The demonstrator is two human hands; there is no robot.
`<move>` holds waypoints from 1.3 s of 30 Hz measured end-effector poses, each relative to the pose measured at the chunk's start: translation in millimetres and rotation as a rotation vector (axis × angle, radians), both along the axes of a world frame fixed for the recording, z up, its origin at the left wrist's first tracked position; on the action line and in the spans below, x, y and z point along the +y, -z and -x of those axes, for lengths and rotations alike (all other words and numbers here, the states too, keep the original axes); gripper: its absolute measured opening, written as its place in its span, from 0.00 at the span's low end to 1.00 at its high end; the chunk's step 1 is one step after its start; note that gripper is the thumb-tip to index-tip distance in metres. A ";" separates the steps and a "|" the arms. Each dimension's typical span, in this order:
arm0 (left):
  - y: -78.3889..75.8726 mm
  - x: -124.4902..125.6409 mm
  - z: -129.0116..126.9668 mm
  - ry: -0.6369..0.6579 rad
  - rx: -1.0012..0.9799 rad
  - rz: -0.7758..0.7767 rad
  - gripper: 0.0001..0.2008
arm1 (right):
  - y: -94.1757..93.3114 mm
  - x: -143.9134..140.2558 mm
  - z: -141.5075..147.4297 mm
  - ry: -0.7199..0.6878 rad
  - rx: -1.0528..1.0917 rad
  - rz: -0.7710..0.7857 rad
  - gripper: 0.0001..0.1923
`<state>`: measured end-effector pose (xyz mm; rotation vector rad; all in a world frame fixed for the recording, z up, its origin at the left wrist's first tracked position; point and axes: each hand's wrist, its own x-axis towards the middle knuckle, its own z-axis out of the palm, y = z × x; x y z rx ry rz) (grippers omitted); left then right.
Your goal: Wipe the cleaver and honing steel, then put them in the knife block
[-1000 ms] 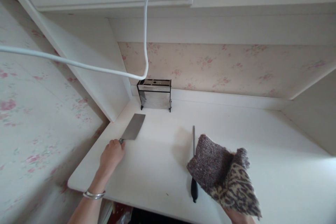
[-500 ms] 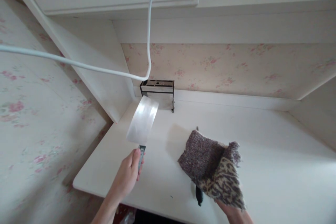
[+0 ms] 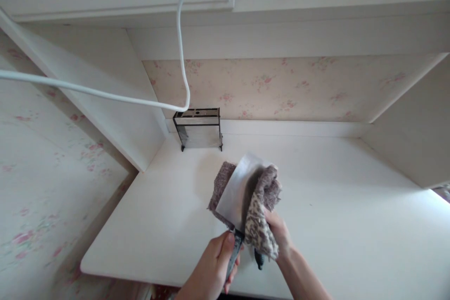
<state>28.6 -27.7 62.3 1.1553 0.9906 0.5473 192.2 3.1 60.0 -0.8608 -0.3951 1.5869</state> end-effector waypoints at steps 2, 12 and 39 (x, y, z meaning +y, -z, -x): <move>4.5 -0.6 -1.7 0.026 0.074 -0.046 0.26 | -1.8 1.8 6.0 -0.002 0.024 0.040 0.21; 17.2 -4.3 2.1 0.018 0.331 -0.176 0.23 | 9.6 13.6 16.5 0.156 -0.034 0.106 0.23; 14.1 -12.6 20.1 -0.138 0.035 -0.062 0.16 | -32.3 53.7 -77.5 0.327 -0.029 -0.018 0.15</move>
